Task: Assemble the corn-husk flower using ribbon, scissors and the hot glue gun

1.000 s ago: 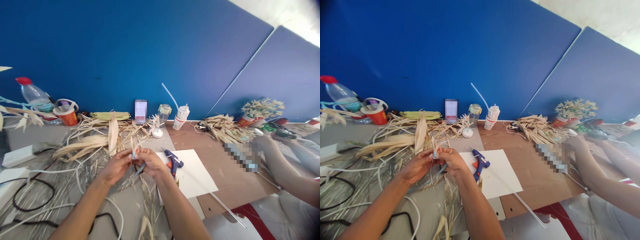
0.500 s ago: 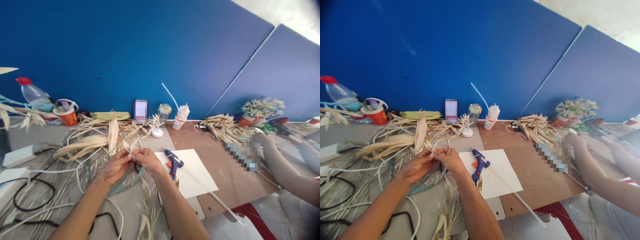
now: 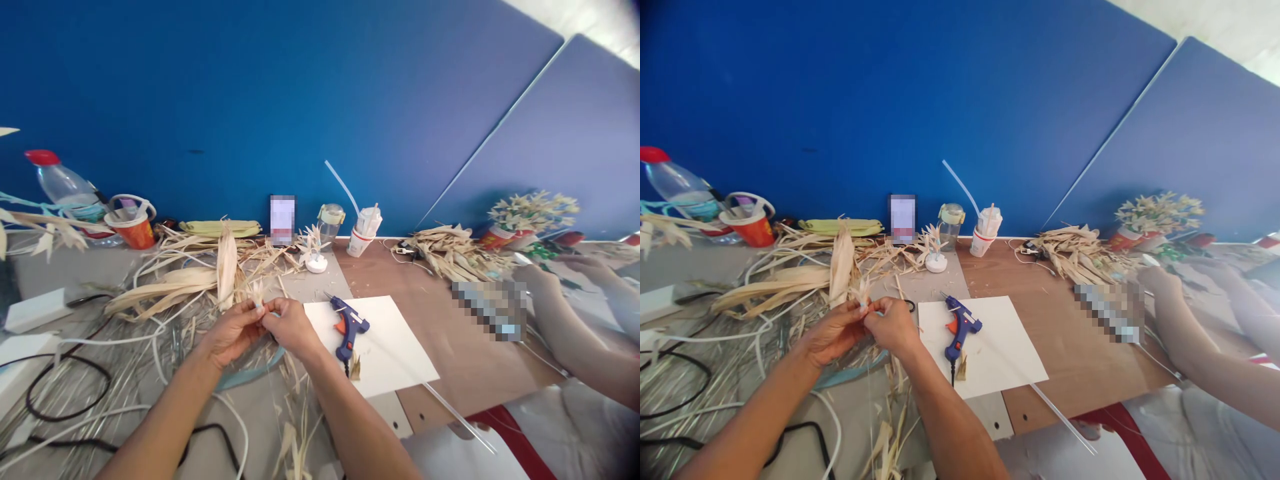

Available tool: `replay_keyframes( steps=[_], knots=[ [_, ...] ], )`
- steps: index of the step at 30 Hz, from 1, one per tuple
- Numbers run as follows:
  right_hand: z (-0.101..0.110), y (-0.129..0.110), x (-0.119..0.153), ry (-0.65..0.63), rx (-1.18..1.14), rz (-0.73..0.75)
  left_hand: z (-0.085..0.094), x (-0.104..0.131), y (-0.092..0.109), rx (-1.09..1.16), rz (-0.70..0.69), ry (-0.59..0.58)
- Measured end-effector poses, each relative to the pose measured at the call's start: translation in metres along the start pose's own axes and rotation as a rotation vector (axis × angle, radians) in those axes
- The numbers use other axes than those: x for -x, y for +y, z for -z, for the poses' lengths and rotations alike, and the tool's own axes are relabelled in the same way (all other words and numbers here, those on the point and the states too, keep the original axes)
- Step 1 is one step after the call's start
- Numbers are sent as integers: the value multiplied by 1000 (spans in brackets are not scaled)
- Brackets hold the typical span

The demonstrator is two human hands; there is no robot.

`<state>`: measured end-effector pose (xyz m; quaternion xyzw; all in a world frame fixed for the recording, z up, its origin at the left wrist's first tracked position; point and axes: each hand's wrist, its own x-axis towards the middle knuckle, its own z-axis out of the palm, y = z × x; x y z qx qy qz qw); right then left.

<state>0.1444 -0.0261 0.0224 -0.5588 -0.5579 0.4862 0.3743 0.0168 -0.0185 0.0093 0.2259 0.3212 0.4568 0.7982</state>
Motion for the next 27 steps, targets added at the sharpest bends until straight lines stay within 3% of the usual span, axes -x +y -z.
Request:
replay_keyframes(
  steps=[4,8,11,27],
  knots=[
    [0,-5,2,31,-59,-3,1,1,-2,28,-23,-14],
    [8,-11,3,-170,-503,-58,-2,5,0,78,-74,-101],
    [11,-13,1,-270,-656,-111,-3,5,0,28,-53,-103],
    [6,-2,-6,-275,-580,-157,-4,6,4,-137,-55,-199]
  ],
)
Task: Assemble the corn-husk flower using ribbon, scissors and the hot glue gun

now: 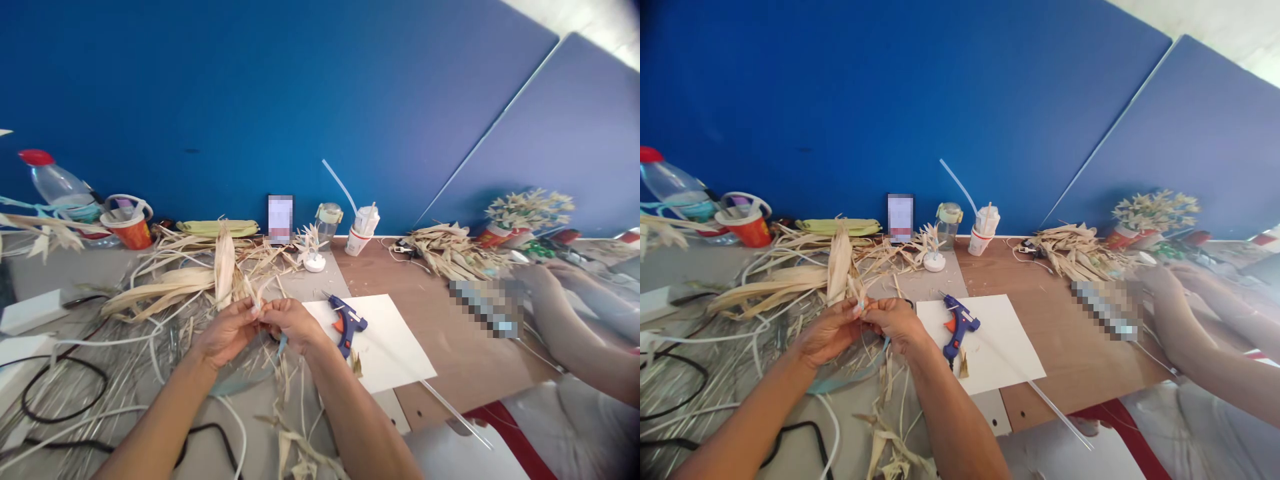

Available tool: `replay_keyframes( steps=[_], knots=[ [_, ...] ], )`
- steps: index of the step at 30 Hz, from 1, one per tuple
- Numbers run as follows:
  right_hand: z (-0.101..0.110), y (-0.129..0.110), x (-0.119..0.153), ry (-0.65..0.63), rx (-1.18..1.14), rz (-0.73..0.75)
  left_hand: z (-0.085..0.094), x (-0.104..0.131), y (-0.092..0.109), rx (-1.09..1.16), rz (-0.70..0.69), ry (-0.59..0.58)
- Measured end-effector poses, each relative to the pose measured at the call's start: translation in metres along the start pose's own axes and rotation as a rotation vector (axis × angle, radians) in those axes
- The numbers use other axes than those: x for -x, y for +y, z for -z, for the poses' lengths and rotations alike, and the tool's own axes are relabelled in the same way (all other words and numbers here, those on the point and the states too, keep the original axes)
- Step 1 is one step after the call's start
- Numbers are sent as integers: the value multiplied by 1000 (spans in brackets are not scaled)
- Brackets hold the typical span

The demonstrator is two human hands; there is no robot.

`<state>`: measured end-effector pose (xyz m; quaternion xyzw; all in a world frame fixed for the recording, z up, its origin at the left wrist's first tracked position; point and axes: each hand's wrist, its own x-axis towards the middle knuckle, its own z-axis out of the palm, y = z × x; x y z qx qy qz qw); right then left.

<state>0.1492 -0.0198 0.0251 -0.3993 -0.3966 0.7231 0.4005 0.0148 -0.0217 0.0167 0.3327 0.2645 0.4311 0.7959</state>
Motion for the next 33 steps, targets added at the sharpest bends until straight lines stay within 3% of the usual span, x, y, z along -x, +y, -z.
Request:
replay_keyframes(
  steps=[4,12,27,30,33],
  knots=[
    [-1,-2,2,-19,-30,30,4,0,-1,48,-6,-8],
    [1,-7,5,-74,-278,-63,8,0,2,100,-16,28],
    [4,-5,2,-79,-243,-98,7,-1,-1,76,-54,84],
    [0,-7,4,-35,-173,-55,5,-2,-1,99,-56,135],
    [-6,-10,7,108,-39,43,1,-3,-1,135,-78,190]
  ],
)
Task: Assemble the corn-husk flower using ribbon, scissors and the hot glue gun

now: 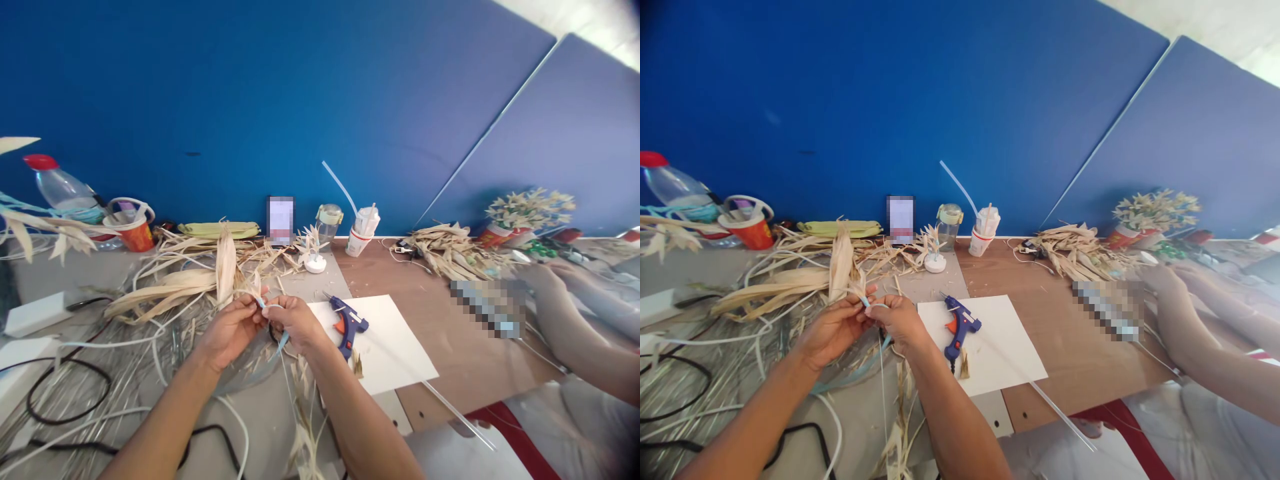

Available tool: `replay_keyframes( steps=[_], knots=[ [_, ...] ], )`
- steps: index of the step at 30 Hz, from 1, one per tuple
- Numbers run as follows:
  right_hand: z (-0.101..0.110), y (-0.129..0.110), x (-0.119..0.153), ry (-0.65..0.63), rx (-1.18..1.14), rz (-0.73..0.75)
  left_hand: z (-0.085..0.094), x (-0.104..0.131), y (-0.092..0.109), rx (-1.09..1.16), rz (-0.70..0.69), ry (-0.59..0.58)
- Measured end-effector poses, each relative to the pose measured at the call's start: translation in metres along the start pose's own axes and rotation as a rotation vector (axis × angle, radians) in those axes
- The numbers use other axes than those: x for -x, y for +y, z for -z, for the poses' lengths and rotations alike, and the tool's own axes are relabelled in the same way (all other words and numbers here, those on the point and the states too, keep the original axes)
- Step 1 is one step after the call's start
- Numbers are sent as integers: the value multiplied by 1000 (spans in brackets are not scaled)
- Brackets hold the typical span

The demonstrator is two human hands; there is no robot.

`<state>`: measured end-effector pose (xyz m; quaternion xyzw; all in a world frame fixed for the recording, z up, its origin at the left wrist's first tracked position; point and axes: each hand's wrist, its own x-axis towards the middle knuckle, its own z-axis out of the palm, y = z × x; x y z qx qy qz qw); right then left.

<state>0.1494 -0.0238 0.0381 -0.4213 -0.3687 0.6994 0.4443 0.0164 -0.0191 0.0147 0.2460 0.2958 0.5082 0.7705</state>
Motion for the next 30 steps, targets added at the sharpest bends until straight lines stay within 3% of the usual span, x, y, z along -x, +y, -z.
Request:
replay_keyframes(
  steps=[5,9,11,15,18,22,30],
  knots=[
    [-2,1,5,298,550,238,-10,1,-6,-66,-80,66],
    [-2,10,5,356,808,377,-11,0,-11,-165,-116,198],
    [-2,11,3,305,724,343,-10,-1,-9,-138,-120,205],
    [2,8,-2,65,168,102,-6,0,-1,-1,-48,67],
    [5,6,-4,-18,-96,-13,-3,2,4,16,19,-11],
    [3,4,-2,-44,-171,-62,1,3,5,-11,32,-60],
    [-1,1,1,-10,-151,-18,1,1,0,13,-9,-57]
  ],
)
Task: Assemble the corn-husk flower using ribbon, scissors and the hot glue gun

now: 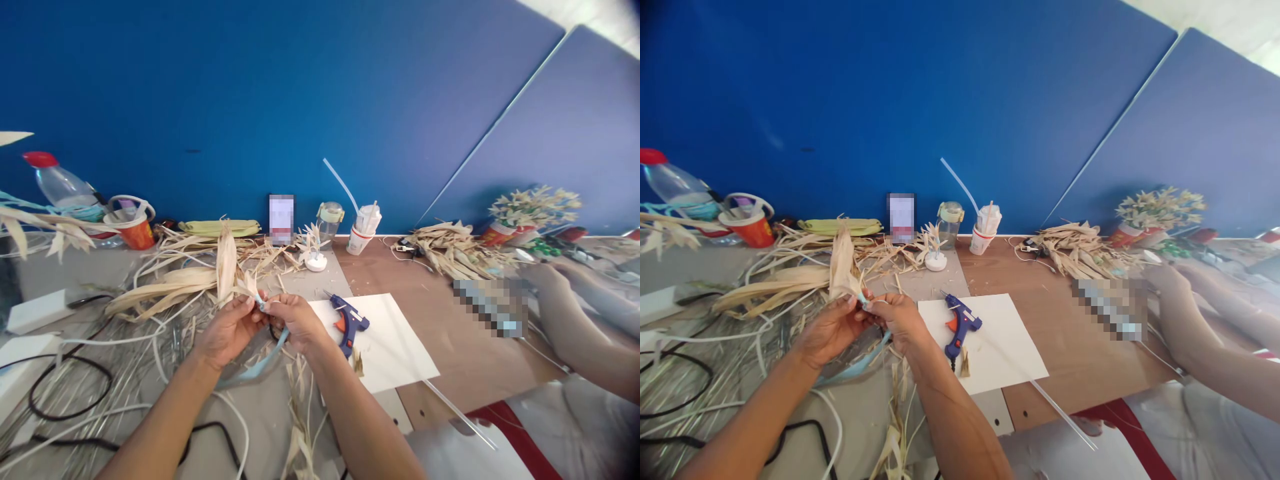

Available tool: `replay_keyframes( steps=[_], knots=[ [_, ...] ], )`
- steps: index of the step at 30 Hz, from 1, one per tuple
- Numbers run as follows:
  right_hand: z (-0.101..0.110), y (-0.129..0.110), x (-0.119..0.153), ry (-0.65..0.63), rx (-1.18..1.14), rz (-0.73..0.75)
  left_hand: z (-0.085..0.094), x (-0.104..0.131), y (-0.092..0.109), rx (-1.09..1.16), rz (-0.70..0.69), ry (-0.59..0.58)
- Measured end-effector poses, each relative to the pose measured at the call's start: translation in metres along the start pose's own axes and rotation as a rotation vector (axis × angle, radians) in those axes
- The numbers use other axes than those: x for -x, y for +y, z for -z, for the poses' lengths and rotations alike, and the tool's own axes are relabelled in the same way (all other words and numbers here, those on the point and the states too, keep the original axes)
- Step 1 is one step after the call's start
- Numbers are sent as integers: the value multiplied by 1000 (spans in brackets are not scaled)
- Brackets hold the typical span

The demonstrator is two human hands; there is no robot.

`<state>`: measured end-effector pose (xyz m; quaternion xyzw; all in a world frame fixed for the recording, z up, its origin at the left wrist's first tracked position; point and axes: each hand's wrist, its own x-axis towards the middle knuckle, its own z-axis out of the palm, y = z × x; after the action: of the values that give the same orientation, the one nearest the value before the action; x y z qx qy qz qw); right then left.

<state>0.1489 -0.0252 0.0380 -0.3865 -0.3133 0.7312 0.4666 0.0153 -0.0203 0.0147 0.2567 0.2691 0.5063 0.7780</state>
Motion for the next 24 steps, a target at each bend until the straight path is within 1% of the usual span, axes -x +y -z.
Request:
replay_keyframes(
  steps=[4,9,13,19,24],
  knots=[
    [4,3,-4,-12,-30,9,-2,0,0,-6,-22,31],
    [9,6,-10,-49,-141,-61,-5,1,0,5,-14,28],
    [10,5,-10,-79,-108,-42,-5,1,0,3,-2,38],
    [13,-1,-7,-81,-68,-53,-1,0,0,20,28,-37],
    [17,1,-11,-89,-63,-78,0,1,1,28,39,-73]
  ],
)
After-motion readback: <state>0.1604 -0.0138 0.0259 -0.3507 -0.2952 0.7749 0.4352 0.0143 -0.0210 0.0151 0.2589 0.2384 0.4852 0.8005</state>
